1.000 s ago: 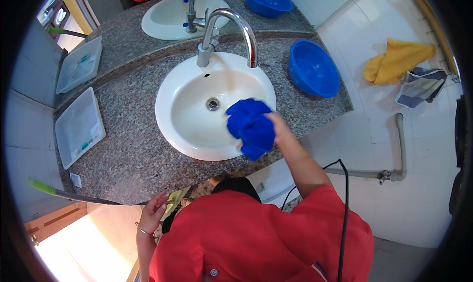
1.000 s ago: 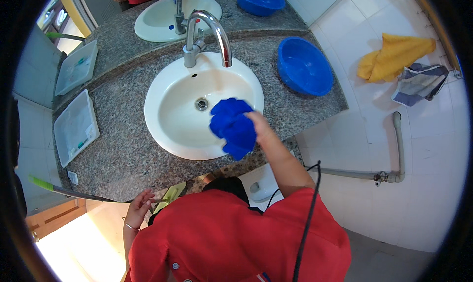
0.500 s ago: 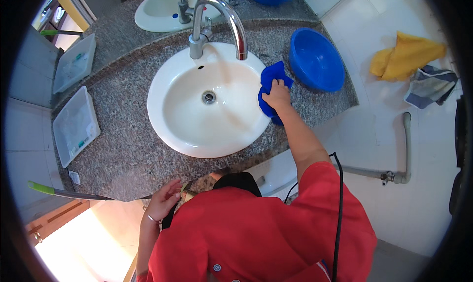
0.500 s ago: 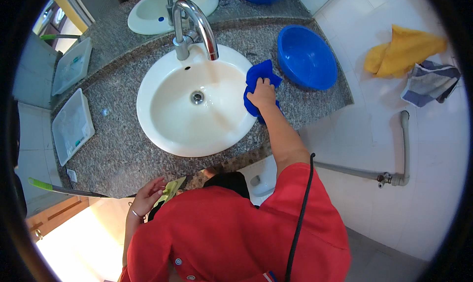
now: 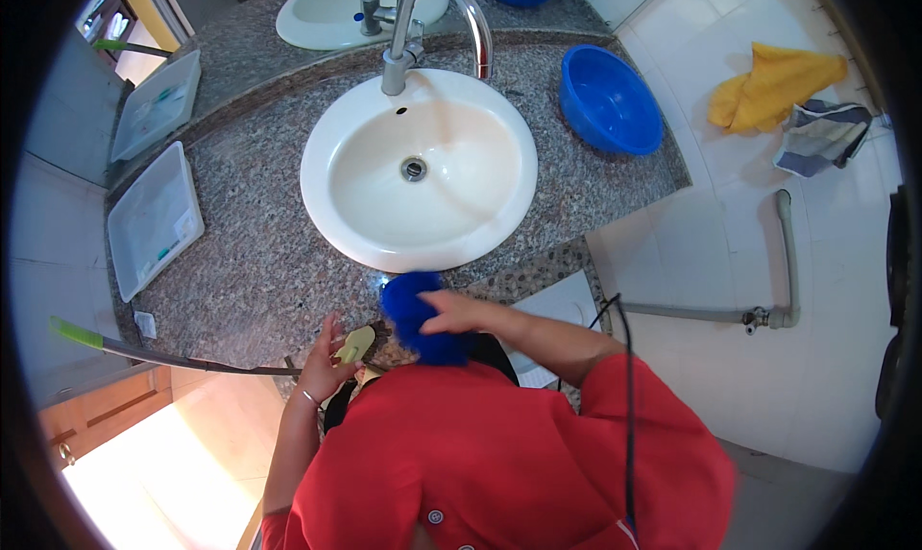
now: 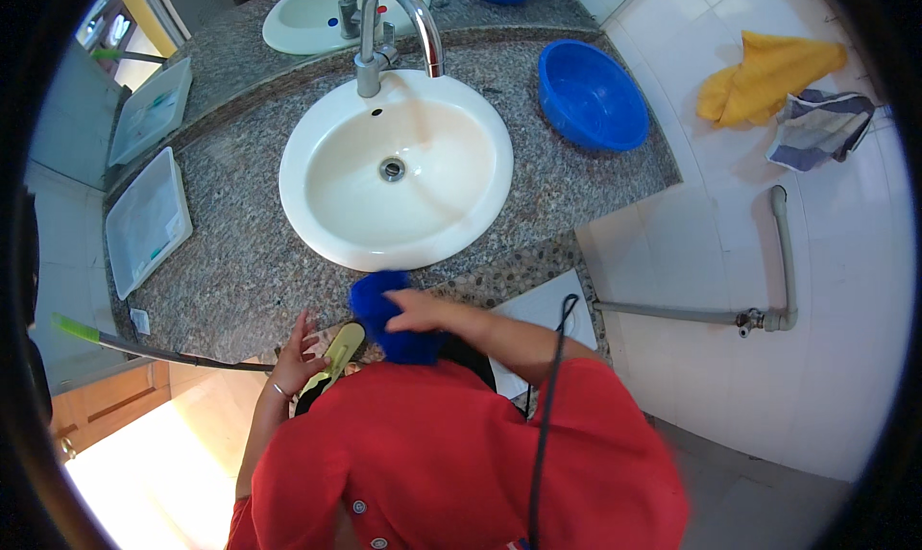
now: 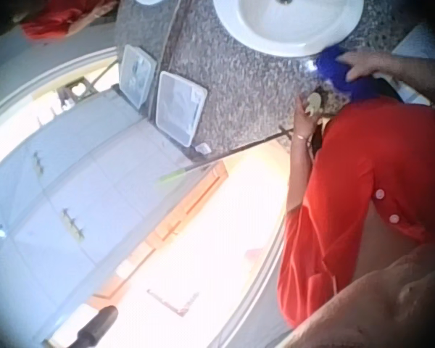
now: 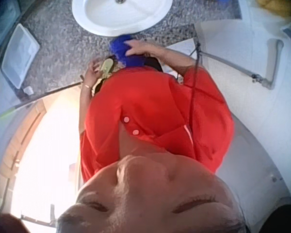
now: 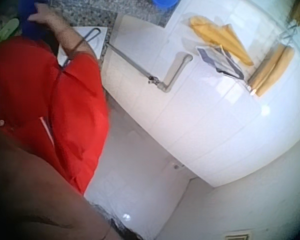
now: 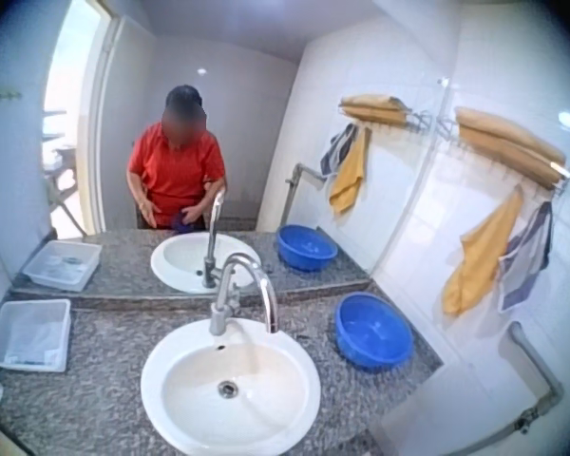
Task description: The person mops a bathroom floor using a long-handled mop, repeatedly rinsing it in a blue basin and under the sink faucet. They also wipe the sink basin with a blue cloth and move the basin to the sink before exiting the room.
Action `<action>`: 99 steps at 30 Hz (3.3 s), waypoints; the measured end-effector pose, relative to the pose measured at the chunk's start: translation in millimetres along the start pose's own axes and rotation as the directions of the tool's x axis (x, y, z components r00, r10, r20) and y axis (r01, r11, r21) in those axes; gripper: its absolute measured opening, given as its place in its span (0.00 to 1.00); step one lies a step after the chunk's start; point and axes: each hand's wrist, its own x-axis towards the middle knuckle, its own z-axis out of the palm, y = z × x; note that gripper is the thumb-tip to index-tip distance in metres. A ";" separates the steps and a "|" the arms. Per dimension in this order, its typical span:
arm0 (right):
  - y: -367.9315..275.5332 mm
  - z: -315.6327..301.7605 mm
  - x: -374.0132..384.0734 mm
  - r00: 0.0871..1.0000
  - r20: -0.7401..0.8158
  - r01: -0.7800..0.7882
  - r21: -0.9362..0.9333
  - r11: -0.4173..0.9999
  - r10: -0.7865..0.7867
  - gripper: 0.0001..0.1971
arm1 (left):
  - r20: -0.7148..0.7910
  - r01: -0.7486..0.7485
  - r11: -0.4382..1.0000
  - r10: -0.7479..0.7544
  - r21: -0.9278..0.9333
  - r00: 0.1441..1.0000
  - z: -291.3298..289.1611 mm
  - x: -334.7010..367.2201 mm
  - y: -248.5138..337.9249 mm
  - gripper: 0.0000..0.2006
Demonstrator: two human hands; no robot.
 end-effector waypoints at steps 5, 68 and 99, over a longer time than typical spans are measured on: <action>-85.6 56.5 29.3 0.894 0.305 0.221 0.335 0.916 -0.327 0.27 | -0.071 -0.191 0.972 0.183 -0.138 0.981 -5.7 -22.8 -14.8 0.54; -49.3 -59.4 55.3 0.890 0.448 0.289 -0.401 0.870 -0.089 0.22 | -0.359 0.083 0.804 -0.352 -0.589 0.865 -9.9 -151.6 -96.4 0.26; -2.2 -100.9 42.6 0.980 -0.193 -0.058 -0.532 0.845 -0.055 0.24 | -0.258 0.026 0.742 -0.265 -0.669 0.929 2.7 -143.8 -111.7 0.25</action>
